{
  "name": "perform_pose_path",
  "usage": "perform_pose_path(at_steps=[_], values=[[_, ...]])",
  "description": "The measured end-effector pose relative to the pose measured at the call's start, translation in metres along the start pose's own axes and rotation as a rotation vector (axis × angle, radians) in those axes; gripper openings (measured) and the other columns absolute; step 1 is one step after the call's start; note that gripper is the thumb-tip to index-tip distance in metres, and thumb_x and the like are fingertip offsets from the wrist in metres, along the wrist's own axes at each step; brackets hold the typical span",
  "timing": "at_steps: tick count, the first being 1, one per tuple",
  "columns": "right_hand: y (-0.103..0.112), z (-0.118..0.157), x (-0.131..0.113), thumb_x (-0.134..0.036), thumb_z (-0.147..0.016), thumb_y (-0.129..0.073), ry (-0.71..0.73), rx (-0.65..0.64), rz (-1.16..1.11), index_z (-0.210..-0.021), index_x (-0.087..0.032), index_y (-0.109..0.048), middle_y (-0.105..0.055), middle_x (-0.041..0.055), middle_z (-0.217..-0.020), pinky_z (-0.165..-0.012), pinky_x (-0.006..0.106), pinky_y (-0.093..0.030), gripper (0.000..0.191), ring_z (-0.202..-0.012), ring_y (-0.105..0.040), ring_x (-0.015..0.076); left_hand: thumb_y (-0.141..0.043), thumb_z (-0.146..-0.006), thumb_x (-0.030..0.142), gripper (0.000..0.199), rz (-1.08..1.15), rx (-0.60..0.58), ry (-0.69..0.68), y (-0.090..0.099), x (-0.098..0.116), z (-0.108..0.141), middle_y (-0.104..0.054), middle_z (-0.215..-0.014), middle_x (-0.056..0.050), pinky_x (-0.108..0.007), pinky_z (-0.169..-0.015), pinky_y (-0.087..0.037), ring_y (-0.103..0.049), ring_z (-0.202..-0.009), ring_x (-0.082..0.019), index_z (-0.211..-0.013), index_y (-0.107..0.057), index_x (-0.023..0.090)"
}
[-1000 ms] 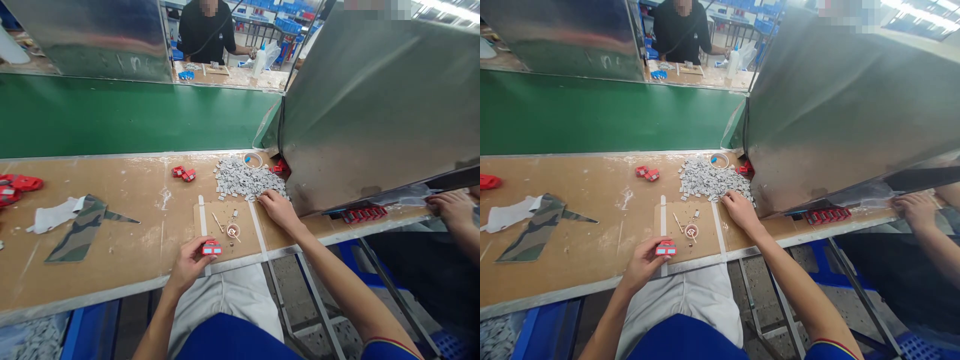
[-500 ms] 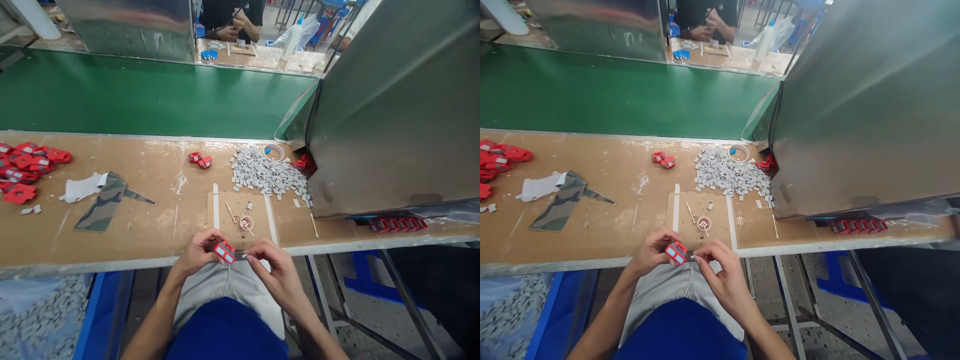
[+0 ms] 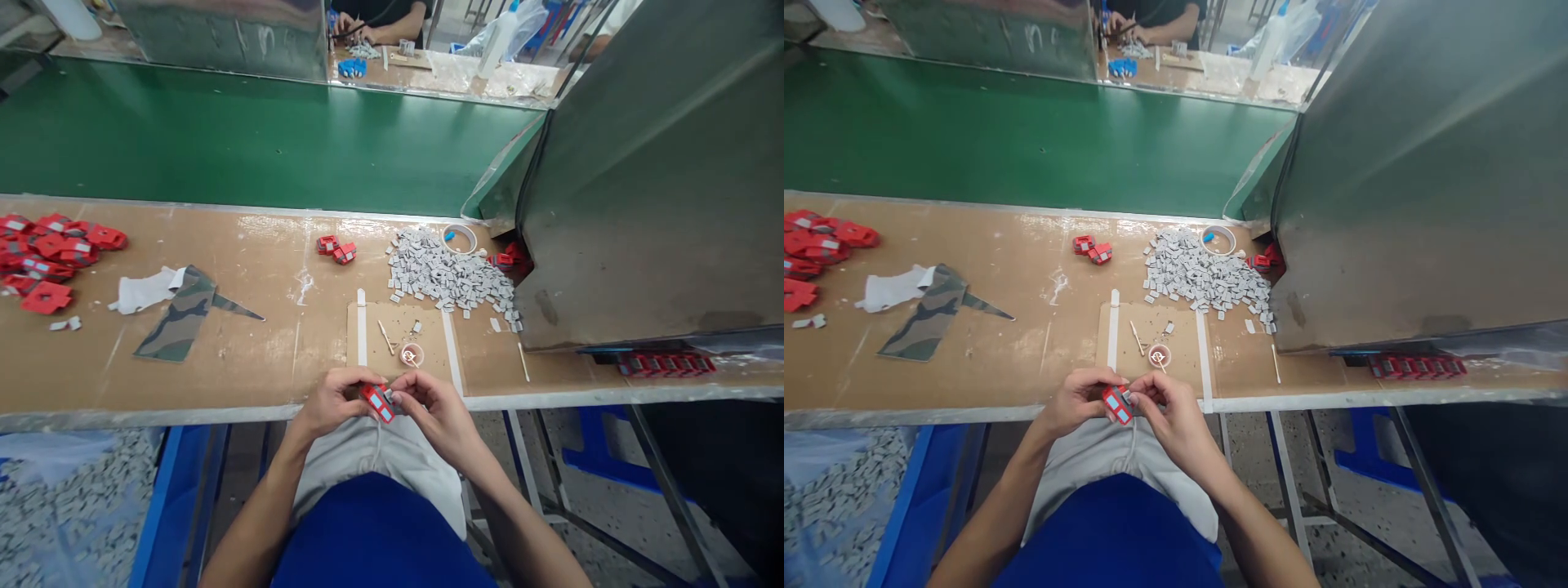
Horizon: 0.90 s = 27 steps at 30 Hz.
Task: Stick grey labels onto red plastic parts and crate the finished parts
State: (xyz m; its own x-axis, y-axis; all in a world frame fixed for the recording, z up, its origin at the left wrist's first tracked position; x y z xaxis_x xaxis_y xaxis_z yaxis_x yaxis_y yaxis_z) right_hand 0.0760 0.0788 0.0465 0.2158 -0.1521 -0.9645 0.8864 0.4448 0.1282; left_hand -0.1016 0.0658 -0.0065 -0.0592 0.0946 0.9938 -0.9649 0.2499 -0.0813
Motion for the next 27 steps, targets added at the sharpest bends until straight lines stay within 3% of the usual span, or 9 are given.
perform_pose_path(at_steps=[4,10,14,18,21,27], values=[[-0.001,0.001,0.002,-0.03,-0.093,-0.063,0.007,0.006,0.082,-0.085,-0.019,-0.066,-0.07,0.002,-0.079,-0.067,0.026,-0.049,0.015,-0.071,-0.064,0.0151,-0.085,-0.072,0.049,0.044,-0.053,-0.018,-0.042,0.0,0.005,-0.001,-0.077,-0.09,-0.008,-0.026,-0.07,-0.054,-0.069,-0.079,-0.017,-0.099,-0.079,0.016],[-0.007,0.007,-0.003,-0.022,-0.097,-0.056,0.146,0.106,0.289,-0.077,-0.019,-0.059,-0.059,0.0004,-0.075,-0.062,0.025,-0.041,0.02,-0.067,-0.055,0.0135,-0.078,-0.08,0.051,0.042,-0.153,-0.014,-0.112,0.0,0.007,0.0,-0.074,-0.082,-0.007,-0.025,-0.065,-0.051,-0.066,-0.071,-0.016,-0.099,-0.078,0.014],[-0.01,0.011,-0.007,-0.018,-0.099,-0.051,0.197,0.078,0.34,-0.079,-0.019,-0.056,-0.055,0.0001,-0.077,-0.065,0.024,-0.04,0.02,-0.07,-0.054,0.0134,-0.073,-0.085,0.05,0.039,-0.261,-0.018,-0.182,0.0,0.01,0.001,-0.074,-0.08,-0.007,-0.025,-0.065,-0.05,-0.066,-0.07,-0.016,-0.1,-0.077,0.014],[-0.009,0.012,-0.001,-0.023,-0.1,-0.051,0.181,0.06,0.269,-0.08,-0.02,-0.055,-0.052,0.0008,-0.079,-0.067,0.026,-0.041,0.02,-0.072,-0.053,0.0146,-0.069,-0.09,0.042,0.03,-0.411,-0.042,-0.271,-0.004,0.015,0.002,-0.075,-0.082,-0.007,-0.027,-0.069,-0.054,-0.069,-0.073,-0.017,-0.102,-0.076,0.015],[-0.007,0.013,0.006,-0.033,-0.098,-0.056,0.088,0.04,0.096,-0.081,-0.02,-0.057,-0.055,0.0018,-0.082,-0.068,0.026,-0.044,0.021,-0.075,-0.055,0.0156,-0.067,-0.093,0.034,0.023,-0.508,-0.05,-0.419,-0.009,0.026,0.006,-0.077,-0.084,-0.009,-0.028,-0.07,-0.055,-0.069,-0.075,-0.018,-0.106,-0.075,0.016],[-0.005,0.02,-0.003,-0.042,-0.097,-0.06,0.004,-0.117,-0.035,-0.085,-0.02,-0.063,-0.052,0.0006,-0.083,-0.067,0.025,-0.041,0.026,-0.074,-0.049,0.0136,-0.058,-0.097,0.019,0.018,-0.626,-0.106,-0.598,-0.018,0.058,0.019,-0.078,-0.087,-0.008,-0.028,-0.072,-0.056,-0.069,-0.078,-0.017,-0.109,-0.071,0.018]])
Point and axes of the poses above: each hand's wrist, its own z-axis away from the middle knuckle, its own y-axis out of the back of the hand, x = y × z, the point moved 4 cm from there along -z, towards the middle knuckle
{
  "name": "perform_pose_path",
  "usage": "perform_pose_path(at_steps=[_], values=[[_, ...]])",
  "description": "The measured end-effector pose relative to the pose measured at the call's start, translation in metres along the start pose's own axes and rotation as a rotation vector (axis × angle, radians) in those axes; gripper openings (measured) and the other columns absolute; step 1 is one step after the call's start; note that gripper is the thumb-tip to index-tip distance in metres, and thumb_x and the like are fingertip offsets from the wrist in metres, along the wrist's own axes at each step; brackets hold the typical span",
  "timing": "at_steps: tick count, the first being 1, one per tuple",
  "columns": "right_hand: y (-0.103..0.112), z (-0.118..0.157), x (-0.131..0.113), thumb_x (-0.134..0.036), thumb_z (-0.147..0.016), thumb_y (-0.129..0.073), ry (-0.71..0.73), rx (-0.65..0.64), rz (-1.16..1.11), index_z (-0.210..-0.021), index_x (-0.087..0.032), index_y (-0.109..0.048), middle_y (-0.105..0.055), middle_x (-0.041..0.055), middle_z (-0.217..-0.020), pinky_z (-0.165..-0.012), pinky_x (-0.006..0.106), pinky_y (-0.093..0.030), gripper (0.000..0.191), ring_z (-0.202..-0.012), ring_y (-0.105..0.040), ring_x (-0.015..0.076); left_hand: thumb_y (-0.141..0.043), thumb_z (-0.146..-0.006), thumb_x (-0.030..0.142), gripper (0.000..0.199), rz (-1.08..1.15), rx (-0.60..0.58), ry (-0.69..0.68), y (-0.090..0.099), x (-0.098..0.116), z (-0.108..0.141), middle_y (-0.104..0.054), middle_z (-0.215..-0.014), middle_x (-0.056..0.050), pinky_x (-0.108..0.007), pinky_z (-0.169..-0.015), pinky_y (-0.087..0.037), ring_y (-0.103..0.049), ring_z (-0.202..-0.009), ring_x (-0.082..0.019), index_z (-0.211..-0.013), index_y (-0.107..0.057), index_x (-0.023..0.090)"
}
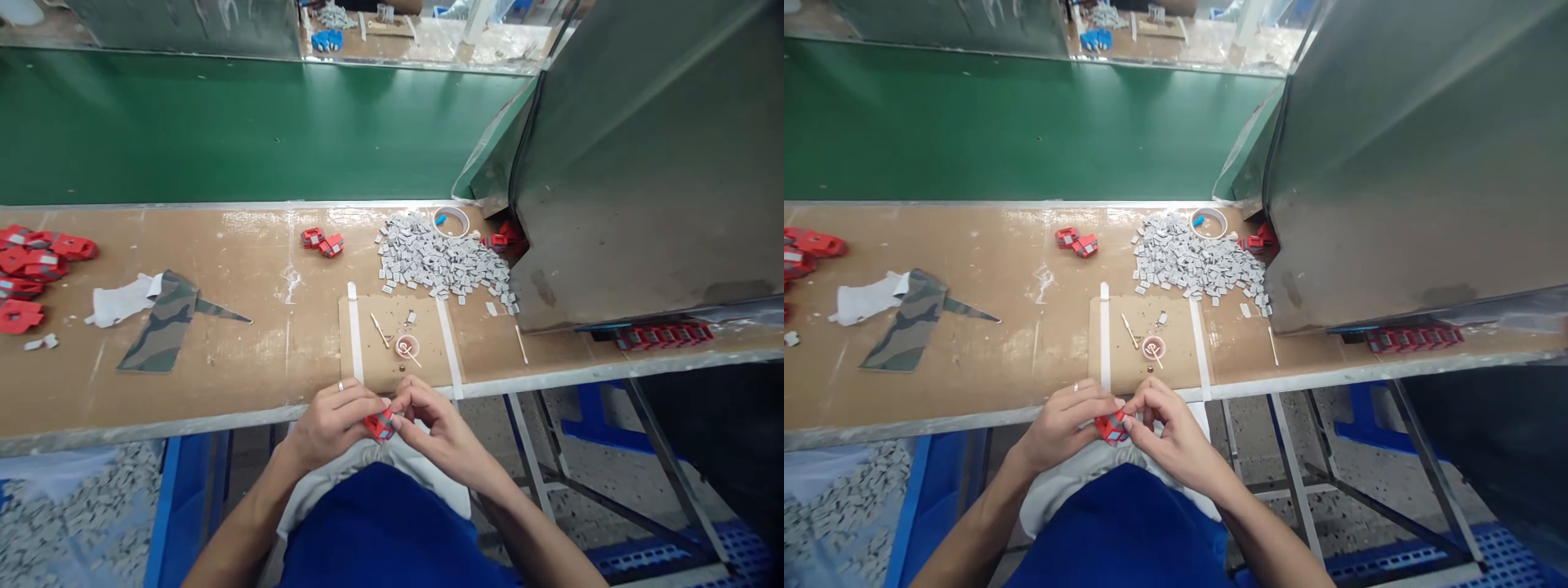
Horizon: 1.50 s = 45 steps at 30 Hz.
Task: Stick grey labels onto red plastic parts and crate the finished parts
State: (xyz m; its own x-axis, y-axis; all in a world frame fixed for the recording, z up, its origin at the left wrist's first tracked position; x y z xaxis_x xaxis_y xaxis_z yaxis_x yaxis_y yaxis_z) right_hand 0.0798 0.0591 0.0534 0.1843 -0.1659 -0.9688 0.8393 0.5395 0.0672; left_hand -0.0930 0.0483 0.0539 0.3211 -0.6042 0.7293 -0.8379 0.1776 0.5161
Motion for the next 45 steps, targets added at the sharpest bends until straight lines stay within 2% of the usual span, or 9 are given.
perform_pose_path(at_steps=[5,9,13,18,21,24,28,39,45], values=[[-0.01,0.006,0.003,-0.051,-0.093,-0.063,-0.111,-0.123,-0.233,-0.077,-0.02,-0.053,-0.039,-0.006,-0.065,-0.054,0.023,-0.027,0.037,-0.058,-0.031,0.0101,-0.054,-0.098,0.015,0.02,-0.089,-0.075,-0.063,0.011,0.018,-0.004,-0.075,-0.086,-0.008,-0.027,-0.068,-0.054,-0.063,-0.073,-0.016,-0.11,-0.069,0.017],[-0.011,0.007,0.001,-0.054,-0.093,-0.064,-0.083,-0.102,-0.225,-0.075,-0.02,-0.054,-0.04,-0.0054,-0.065,-0.054,0.023,-0.029,0.039,-0.059,-0.033,0.0104,-0.047,-0.099,0.012,0.023,-0.219,-0.113,-0.13,0.016,0.028,-0.003,-0.073,-0.082,-0.008,-0.028,-0.066,-0.055,-0.061,-0.07,-0.017,-0.109,-0.068,0.015],[-0.01,0.005,-0.005,-0.051,-0.091,-0.068,0.032,-0.008,-0.199,-0.095,-0.021,-0.065,-0.057,0.0009,-0.086,-0.069,0.025,-0.046,0.031,-0.076,-0.053,0.0133,-0.055,-0.095,0.011,0.028,-0.236,0.111,-0.159,0.017,0.027,0.003,-0.077,-0.096,-0.012,-0.031,-0.074,-0.06,-0.069,-0.085,-0.02,-0.121,-0.063,0.017],[-0.026,0.002,0.001,-0.054,-0.088,-0.071,0.063,-0.024,-0.458,-0.126,-0.026,-0.056,-0.066,0.0083,-0.117,-0.094,0.033,-0.053,0.049,-0.11,-0.064,0.0202,-0.064,-0.087,0.005,0.049,-0.165,0.353,-0.056,0.008,0.017,0.012,-0.077,-0.108,-0.011,-0.034,-0.085,-0.062,-0.073,-0.1,-0.022,-0.132,-0.055,0.024],[-0.02,0.002,0.004,-0.05,-0.092,-0.069,0.086,0.093,-0.346,-0.123,-0.024,-0.057,-0.069,0.0084,-0.114,-0.094,0.034,-0.054,0.042,-0.104,-0.067,0.0201,-0.069,-0.088,0.012,0.044,0.045,0.284,0.123,0.002,0.012,0.009,-0.075,-0.118,-0.011,-0.036,-0.09,-0.061,-0.072,-0.11,-0.023,-0.128,-0.057,0.027],[-0.005,0.004,-0.003,-0.04,-0.092,-0.071,0.166,0.216,-0.03,-0.118,-0.024,-0.061,-0.069,0.0081,-0.11,-0.09,0.034,-0.054,0.033,-0.1,-0.067,0.0211,-0.07,-0.09,0.021,0.03,0.272,0.138,0.371,-0.001,0.008,0.005,-0.073,-0.125,-0.012,-0.037,-0.098,-0.058,-0.069,-0.118,-0.024,-0.119,-0.065,0.024],[0.003,0.004,-0.017,-0.03,-0.093,-0.07,0.298,0.245,0.263,-0.118,-0.024,-0.062,-0.069,0.0069,-0.105,-0.083,0.032,-0.054,0.027,-0.096,-0.066,0.0213,-0.065,-0.093,0.021,0.01,0.373,0.185,0.504,0.003,0.009,-0.001,-0.074,-0.116,-0.01,-0.036,-0.099,-0.054,-0.069,-0.114,-0.022,-0.101,-0.071,0.021],[0.001,0.003,-0.031,-0.023,-0.099,-0.058,0.396,0.164,0.376,-0.111,-0.022,-0.059,-0.063,0.0071,-0.1,-0.08,0.032,-0.052,0.012,-0.092,-0.062,0.0201,-0.071,-0.088,0.017,0.007,0.313,0.294,0.456,0.005,0.012,-0.001,-0.076,-0.106,-0.008,-0.032,-0.094,-0.057,-0.072,-0.107,-0.021,-0.09,-0.076,0.021],[0.0,0.001,-0.016,-0.034,-0.093,-0.069,0.332,0.209,0.125,-0.107,-0.023,-0.06,-0.065,0.0062,-0.1,-0.082,0.032,-0.054,0.02,-0.094,-0.065,0.0197,-0.069,-0.091,0.018,0.011,0.274,0.227,0.418,0.006,0.016,-0.003,-0.074,-0.112,-0.008,-0.032,-0.095,-0.057,-0.071,-0.11,-0.02,-0.099,-0.074,0.023]])
Point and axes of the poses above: each hand's wrist, its own z-axis away from the middle knuckle, its own y-axis out of the back of the hand, x = y × z, the point moved 4 cm from there along -z, towards the middle knuckle
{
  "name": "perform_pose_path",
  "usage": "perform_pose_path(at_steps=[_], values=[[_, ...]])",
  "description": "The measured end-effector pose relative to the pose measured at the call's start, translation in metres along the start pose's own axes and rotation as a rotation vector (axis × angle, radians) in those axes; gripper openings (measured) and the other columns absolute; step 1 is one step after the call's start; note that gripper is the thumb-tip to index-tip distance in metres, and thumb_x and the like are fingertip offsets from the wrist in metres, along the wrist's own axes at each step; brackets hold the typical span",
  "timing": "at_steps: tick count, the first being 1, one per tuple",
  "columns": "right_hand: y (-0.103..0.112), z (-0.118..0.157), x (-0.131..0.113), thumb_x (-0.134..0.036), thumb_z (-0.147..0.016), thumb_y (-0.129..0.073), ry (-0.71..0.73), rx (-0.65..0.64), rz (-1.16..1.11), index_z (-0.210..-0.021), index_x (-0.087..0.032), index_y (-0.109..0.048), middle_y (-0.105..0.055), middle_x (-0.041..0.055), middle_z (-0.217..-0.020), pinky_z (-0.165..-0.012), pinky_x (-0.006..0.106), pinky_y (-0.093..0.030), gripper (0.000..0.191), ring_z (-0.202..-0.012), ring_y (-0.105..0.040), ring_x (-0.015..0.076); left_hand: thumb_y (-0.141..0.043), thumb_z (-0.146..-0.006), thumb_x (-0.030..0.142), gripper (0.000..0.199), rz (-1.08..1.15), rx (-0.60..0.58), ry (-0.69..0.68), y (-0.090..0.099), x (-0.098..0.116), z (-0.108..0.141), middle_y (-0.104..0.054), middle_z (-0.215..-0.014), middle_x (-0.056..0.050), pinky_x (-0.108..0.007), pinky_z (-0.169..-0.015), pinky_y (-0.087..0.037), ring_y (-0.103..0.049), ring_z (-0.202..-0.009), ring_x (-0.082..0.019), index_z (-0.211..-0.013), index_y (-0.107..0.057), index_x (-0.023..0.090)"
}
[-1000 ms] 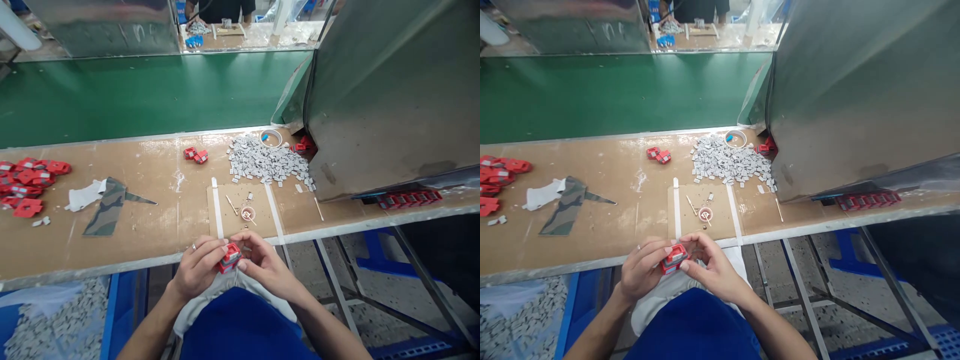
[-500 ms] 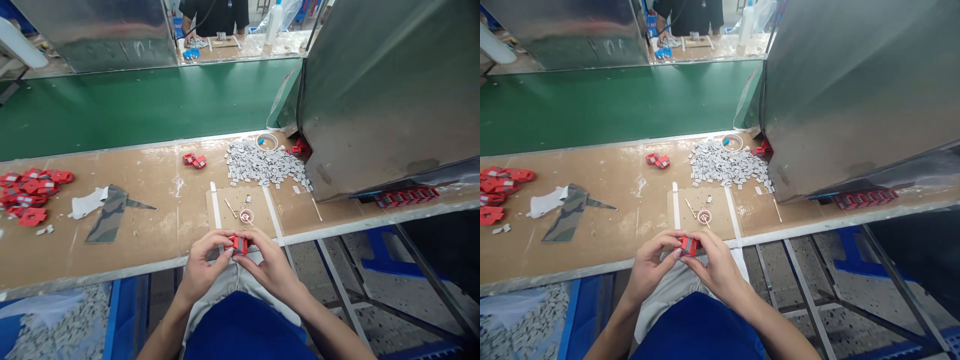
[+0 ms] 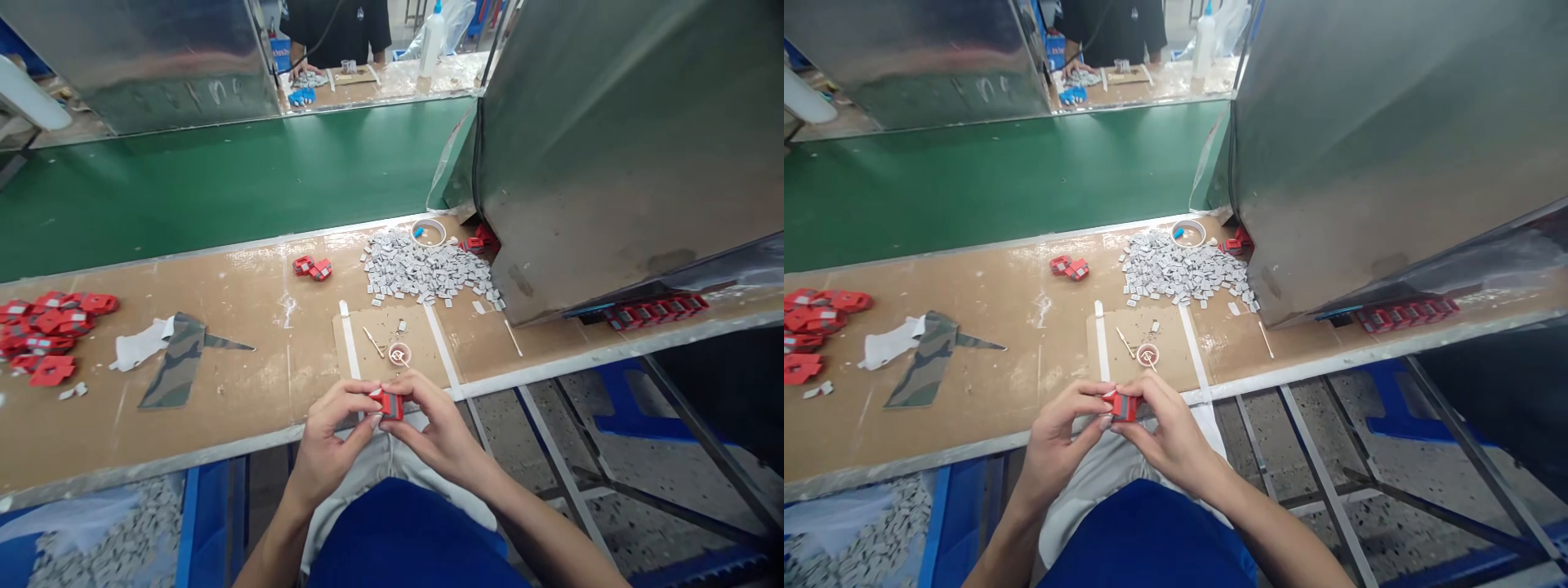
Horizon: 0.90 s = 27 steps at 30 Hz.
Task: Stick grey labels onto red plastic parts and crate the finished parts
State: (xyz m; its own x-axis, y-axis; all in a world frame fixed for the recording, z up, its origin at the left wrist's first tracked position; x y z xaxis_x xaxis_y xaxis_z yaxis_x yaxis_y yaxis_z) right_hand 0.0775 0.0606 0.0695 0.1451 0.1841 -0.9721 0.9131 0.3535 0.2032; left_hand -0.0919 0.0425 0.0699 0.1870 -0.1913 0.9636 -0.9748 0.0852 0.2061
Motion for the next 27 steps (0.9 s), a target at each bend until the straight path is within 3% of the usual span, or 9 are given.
perform_pose_path(at_steps=[4,6,8,11,15,19,27], values=[[-0.01,0.008,0.015,-0.045,-0.09,-0.073,-0.193,0.086,-0.399,-0.113,-0.024,-0.058,-0.07,0.0078,-0.11,-0.089,0.033,-0.057,0.034,-0.1,-0.07,0.0199,-0.068,-0.092,0.024,0.036,-0.027,-0.005,0.005,-0.003,-0.006,0.004,-0.071,-0.129,-0.01,-0.036,-0.105,-0.053,-0.066,-0.123,-0.022,-0.128,-0.063,0.026],[-0.012,0.01,0.019,-0.046,-0.092,-0.069,-0.248,0.066,-0.455,-0.115,-0.023,-0.058,-0.071,0.0089,-0.111,-0.091,0.035,-0.057,0.034,-0.101,-0.071,0.0203,-0.067,-0.093,0.024,0.037,-0.094,-0.015,-0.006,-0.004,-0.01,0.006,-0.073,-0.126,-0.009,-0.035,-0.103,-0.055,-0.068,-0.119,-0.022,-0.13,-0.062,0.026],[-0.007,0.01,0.017,-0.043,-0.095,-0.066,-0.22,0.09,-0.332,-0.116,-0.023,-0.06,-0.069,0.01,-0.115,-0.092,0.035,-0.056,0.03,-0.104,-0.069,0.0205,-0.065,-0.094,0.022,0.035,-0.174,-0.042,-0.043,-0.003,-0.012,0.005,-0.075,-0.122,-0.009,-0.033,-0.098,-0.057,-0.071,-0.114,-0.022,-0.129,-0.063,0.025],[0.007,0.007,0.007,-0.03,-0.099,-0.06,-0.064,0.089,-0.031,-0.107,-0.023,-0.064,-0.066,0.0091,-0.116,-0.094,0.034,-0.052,0.011,-0.109,-0.065,0.02,-0.066,-0.093,0.022,0.036,-0.254,-0.122,-0.117,0.0,-0.009,0.001,-0.076,-0.12,-0.01,-0.031,-0.096,-0.058,-0.072,-0.111,-0.021,-0.13,-0.064,0.023],[0.015,0.002,-0.007,-0.019,-0.099,-0.055,0.046,-0.109,0.177,-0.096,-0.022,-0.061,-0.065,0.0067,-0.104,-0.087,0.032,-0.05,0.007,-0.099,-0.064,0.0194,-0.068,-0.092,0.025,0.036,-0.306,-0.218,-0.204,0.001,0.001,-0.006,-0.076,-0.115,-0.01,-0.026,-0.091,-0.059,-0.074,-0.104,-0.019,-0.128,-0.064,0.021],[0.02,0.0,-0.013,-0.016,-0.097,-0.056,0.037,-0.169,0.165,-0.097,-0.022,-0.057,-0.064,0.0056,-0.105,-0.086,0.031,-0.049,0.006,-0.099,-0.063,0.0188,-0.07,-0.091,0.027,0.036,-0.335,-0.22,-0.269,-0.002,0.011,-0.012,-0.075,-0.11,-0.011,-0.024,-0.089,-0.059,-0.074,-0.1,-0.018,-0.125,-0.065,0.02],[0.017,0.006,-0.009,-0.012,-0.097,-0.053,0.057,-0.052,0.048,-0.09,-0.022,-0.053,-0.059,0.0042,-0.101,-0.087,0.028,-0.047,0.011,-0.1,-0.06,0.0167,-0.069,-0.092,0.027,0.031,-0.308,-0.186,-0.292,-0.006,0.02,-0.013,-0.074,-0.104,-0.011,-0.023,-0.084,-0.06,-0.073,-0.095,-0.017,-0.121,-0.067,0.018]])
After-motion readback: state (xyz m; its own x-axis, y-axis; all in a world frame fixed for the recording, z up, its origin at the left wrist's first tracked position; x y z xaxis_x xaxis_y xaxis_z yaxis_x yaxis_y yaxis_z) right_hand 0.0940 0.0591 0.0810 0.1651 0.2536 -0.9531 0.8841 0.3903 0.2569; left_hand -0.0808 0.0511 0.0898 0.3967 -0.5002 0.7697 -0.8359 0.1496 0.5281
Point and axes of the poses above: each hand's wrist, its own z-axis away from the middle knuckle, its own y-axis out of the back of the hand, x = y × z, the point moved 4 cm from there along -z, towards the middle knuckle
